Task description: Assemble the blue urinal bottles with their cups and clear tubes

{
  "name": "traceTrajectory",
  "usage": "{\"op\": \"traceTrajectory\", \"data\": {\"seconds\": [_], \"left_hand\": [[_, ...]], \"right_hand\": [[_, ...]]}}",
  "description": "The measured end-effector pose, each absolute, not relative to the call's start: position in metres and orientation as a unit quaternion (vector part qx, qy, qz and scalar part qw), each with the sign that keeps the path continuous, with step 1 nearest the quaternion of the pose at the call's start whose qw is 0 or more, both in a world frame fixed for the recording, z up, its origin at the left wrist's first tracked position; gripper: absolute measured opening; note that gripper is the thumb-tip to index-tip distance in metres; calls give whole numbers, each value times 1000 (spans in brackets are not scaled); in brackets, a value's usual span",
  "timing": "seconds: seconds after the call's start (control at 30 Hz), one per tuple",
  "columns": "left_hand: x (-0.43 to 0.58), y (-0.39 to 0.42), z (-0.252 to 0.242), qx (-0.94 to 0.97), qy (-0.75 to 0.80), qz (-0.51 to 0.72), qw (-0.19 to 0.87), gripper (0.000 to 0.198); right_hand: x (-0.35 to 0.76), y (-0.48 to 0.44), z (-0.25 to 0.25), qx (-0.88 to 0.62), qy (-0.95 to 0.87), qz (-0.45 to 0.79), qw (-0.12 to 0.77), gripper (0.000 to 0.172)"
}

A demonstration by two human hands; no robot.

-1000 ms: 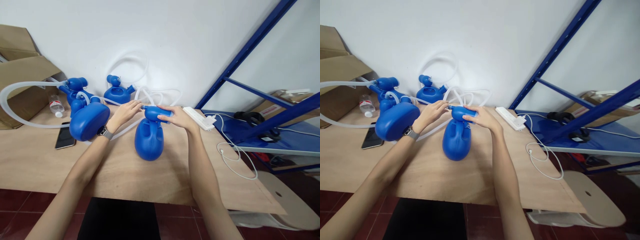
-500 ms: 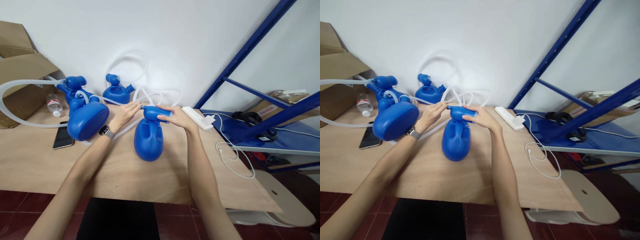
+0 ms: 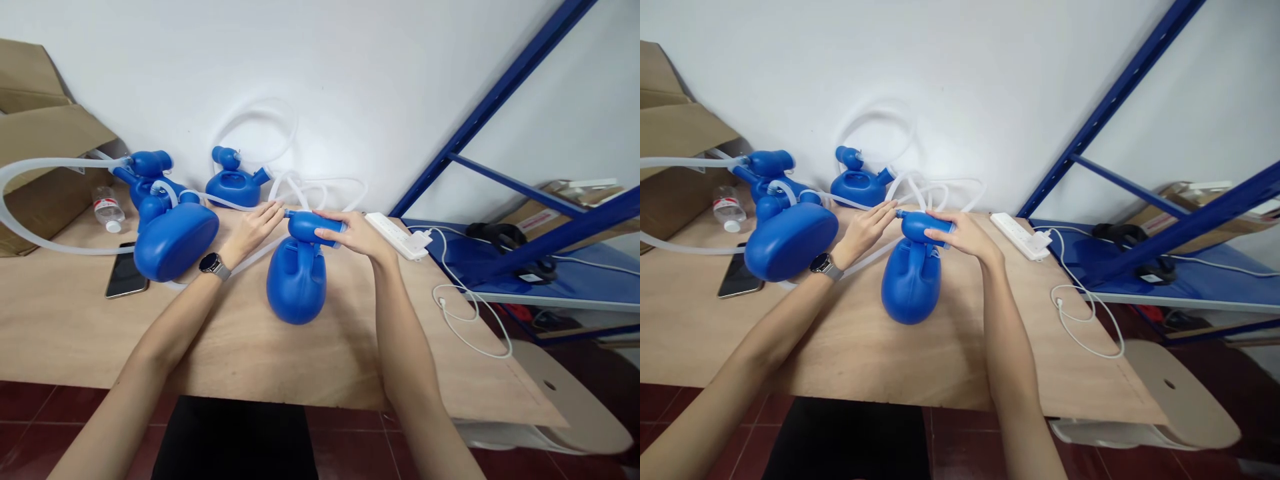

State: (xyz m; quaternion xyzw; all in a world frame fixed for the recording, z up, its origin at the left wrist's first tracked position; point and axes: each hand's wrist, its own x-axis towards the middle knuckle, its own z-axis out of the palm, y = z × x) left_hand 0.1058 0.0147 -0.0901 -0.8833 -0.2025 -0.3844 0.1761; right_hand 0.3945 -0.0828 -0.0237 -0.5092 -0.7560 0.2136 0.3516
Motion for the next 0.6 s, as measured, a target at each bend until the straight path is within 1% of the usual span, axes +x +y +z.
{"op": "traceTrajectory", "data": {"seconds": [0.1, 0.17, 0.27, 0.33, 0.4, 0.5, 0.6], "left_hand": [[106, 17, -86, -877, -202, -397, 177, 38], [106, 15, -79, -864, -229, -414, 172, 36], [107, 3, -61, -856, -322, -388, 119, 49], [109, -8, -46, -862, -380, -334, 24, 57], [112, -17, -33, -858, -406, -293, -116, 59], [120, -24, -23, -791, -422, -296, -331, 54], [125, -23, -23, -700, -425, -307, -485, 49]], "right_hand": [[394, -83, -23, -508, -756, 215, 352, 70], [395, -82, -24, -506, -755, 224, 353, 71], [396, -82, -24, -505, -749, 238, 356, 72], [397, -83, -24, -507, -747, 243, 355, 72], [397, -83, -24, -512, -743, 245, 355, 73], [396, -84, -23, -516, -740, 247, 354, 74], [396, -84, -23, -514, -742, 247, 353, 75]]}}
